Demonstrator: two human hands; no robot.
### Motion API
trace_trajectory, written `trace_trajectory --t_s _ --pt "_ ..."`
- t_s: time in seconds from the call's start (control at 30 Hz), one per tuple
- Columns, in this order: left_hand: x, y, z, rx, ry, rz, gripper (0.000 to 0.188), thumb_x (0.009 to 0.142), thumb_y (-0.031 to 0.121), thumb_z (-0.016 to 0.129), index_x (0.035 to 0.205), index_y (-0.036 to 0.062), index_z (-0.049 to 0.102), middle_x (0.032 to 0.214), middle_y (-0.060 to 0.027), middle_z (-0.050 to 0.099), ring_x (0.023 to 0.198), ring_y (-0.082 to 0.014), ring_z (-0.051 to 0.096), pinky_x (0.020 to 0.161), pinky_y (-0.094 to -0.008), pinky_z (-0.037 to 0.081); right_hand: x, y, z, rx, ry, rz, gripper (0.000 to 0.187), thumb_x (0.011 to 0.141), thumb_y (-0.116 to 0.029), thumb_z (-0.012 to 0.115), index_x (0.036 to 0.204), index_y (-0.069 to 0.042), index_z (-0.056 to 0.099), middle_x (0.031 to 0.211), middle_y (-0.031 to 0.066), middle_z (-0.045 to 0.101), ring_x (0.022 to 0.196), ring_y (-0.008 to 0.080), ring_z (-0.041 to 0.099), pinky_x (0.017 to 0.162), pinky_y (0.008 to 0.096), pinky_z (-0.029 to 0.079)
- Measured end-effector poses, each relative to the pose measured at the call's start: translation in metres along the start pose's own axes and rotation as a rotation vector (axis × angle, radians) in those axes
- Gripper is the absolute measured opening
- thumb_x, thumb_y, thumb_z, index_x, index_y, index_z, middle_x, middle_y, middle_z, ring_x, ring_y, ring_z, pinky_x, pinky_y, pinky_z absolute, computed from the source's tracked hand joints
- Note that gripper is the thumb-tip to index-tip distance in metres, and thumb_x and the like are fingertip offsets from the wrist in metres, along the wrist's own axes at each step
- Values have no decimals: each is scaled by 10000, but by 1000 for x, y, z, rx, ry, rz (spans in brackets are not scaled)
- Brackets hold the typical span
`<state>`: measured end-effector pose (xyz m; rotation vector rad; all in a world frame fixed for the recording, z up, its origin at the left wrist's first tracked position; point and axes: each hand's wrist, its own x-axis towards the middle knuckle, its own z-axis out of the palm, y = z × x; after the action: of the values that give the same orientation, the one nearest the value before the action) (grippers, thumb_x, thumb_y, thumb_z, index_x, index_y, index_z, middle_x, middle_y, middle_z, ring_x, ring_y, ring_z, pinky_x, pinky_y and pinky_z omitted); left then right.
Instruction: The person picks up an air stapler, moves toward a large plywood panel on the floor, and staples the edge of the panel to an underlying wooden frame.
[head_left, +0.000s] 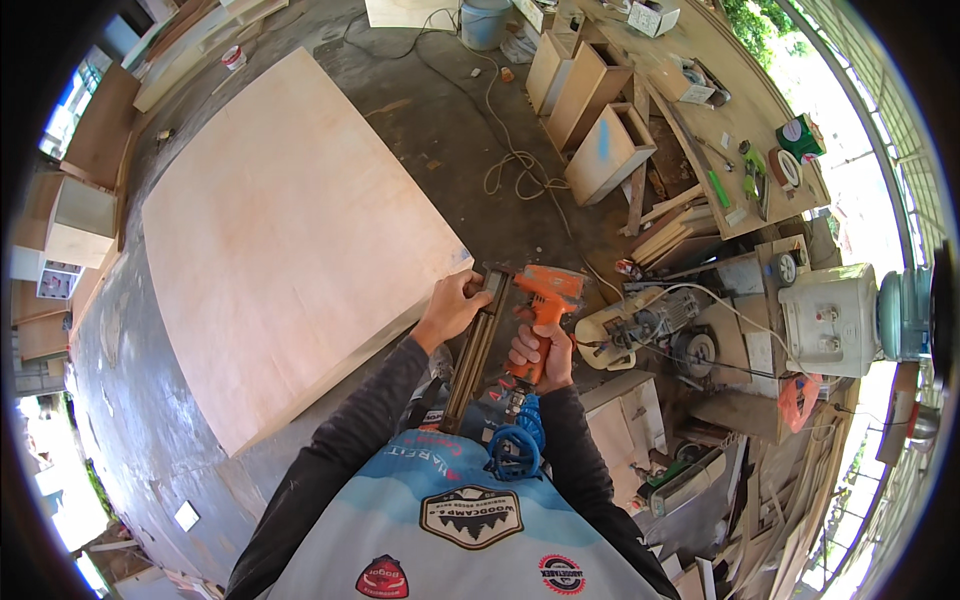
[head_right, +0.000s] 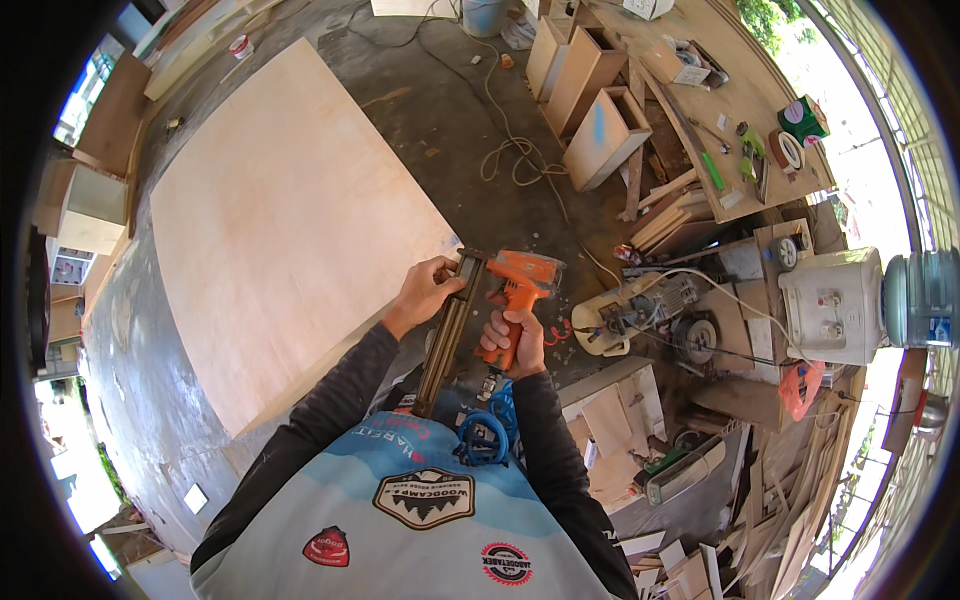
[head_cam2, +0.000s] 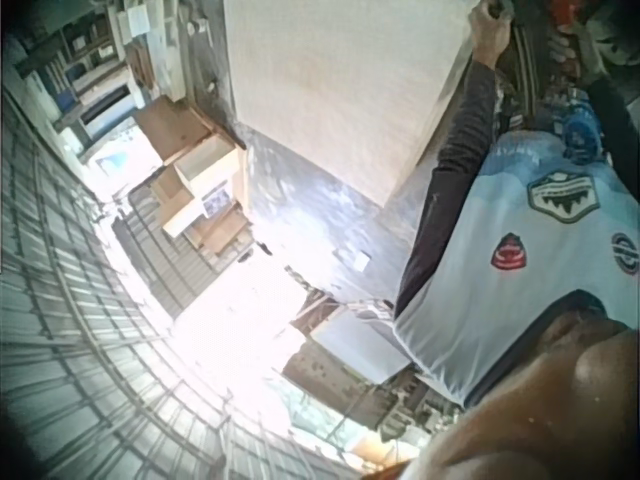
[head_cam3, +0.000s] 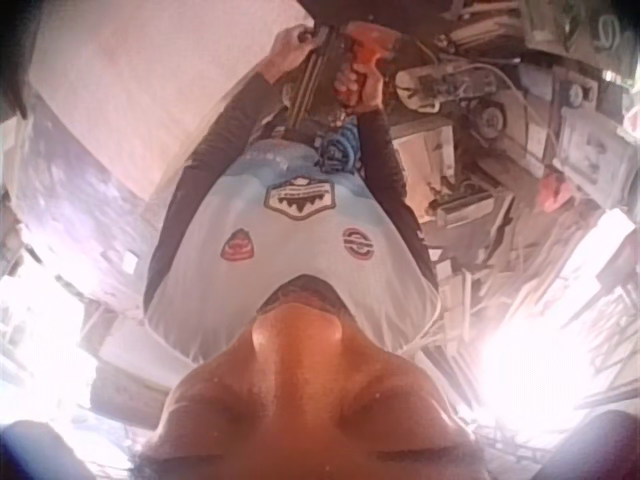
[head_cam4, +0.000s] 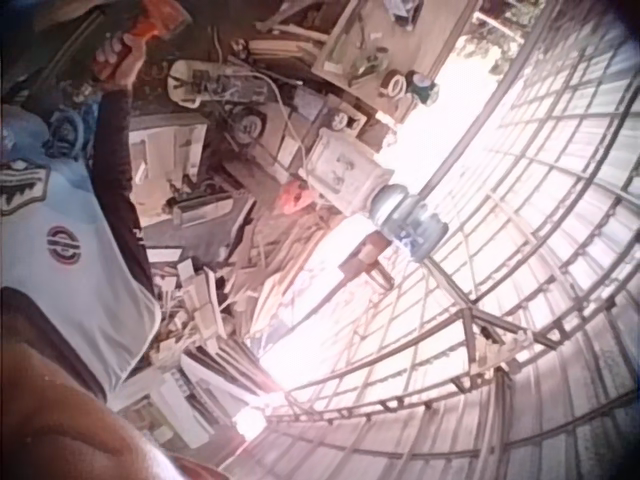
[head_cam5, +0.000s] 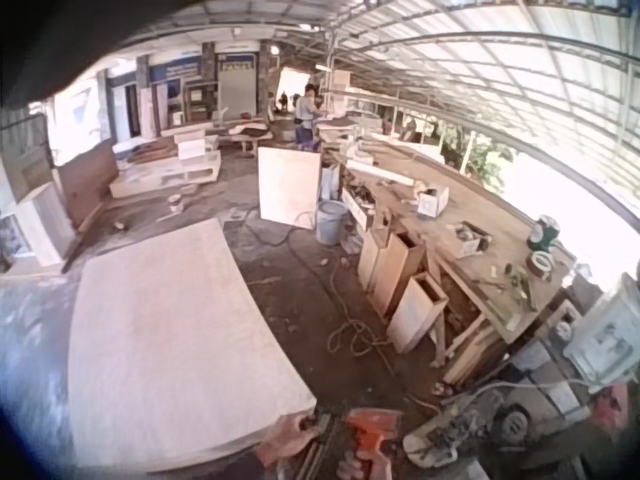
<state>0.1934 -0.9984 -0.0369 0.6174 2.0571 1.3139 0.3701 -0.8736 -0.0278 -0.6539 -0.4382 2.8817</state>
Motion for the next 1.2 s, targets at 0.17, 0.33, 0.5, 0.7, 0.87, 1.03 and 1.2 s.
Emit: trace_trajectory --t_s 0.17,0.33,0.5,0.7,0.87,1.03,1.2 --pt "7 -31 4 -4 -43 30 248 888 150 729 1023 -49 668 839 -84 701 683 -132 642 612 -291 511 -2 0 -4 -46 23 56 362 905 -166 513 1221 9 518 654 -11 423 525 98 418 568 321 436" --pt "-4 -35 5 -77 -62 -126 204 891 141 706 995 -29 663 809 -68 680 634 -119 615 526 -287 487 -7 4 -6 -115 18 133 206 912 -236 514 789 -70 517 572 -17 387 523 120 386 608 316 433" --pt "-9 -36 -1 -138 -44 -183 218 908 188 674 994 -12 658 784 -60 661 616 -116 611 493 -281 468 -5 9 1 -139 42 176 300 912 -257 506 658 -133 405 538 -23 365 521 133 369 614 313 430" --pt "-66 -3 4 -223 -87 -385 443 895 363 694 1021 -58 639 863 -186 702 808 -227 674 715 -375 516 -12 5 -16 -54 39 171 189 922 -204 493 961 -29 553 611 -18 408 529 109 386 601 309 431" --pt "-138 -24 -2 157 -256 -41 495 890 415 717 1027 -51 619 885 -234 700 790 -338 695 698 -429 508 -8 2 -24 63 -4 135 389 917 -151 500 1273 6 513 676 -16 434 534 90 411 586 311 437" --pt "-108 -6 1 2 -257 -144 488 844 371 748 1002 -71 618 829 -239 681 762 -334 688 687 -417 501 0 -5 -35 65 91 -2 384 924 -141 483 1259 39 539 648 -35 407 502 75 403 558 279 420" --pt "-71 28 42 -2 -61 -82 366 822 243 696 1018 -57 620 791 -216 666 720 -294 669 674 -400 494 -2 -32 -50 188 71 -200 381 923 -134 490 1256 45 540 665 -25 416 522 88 417 567 296 429"
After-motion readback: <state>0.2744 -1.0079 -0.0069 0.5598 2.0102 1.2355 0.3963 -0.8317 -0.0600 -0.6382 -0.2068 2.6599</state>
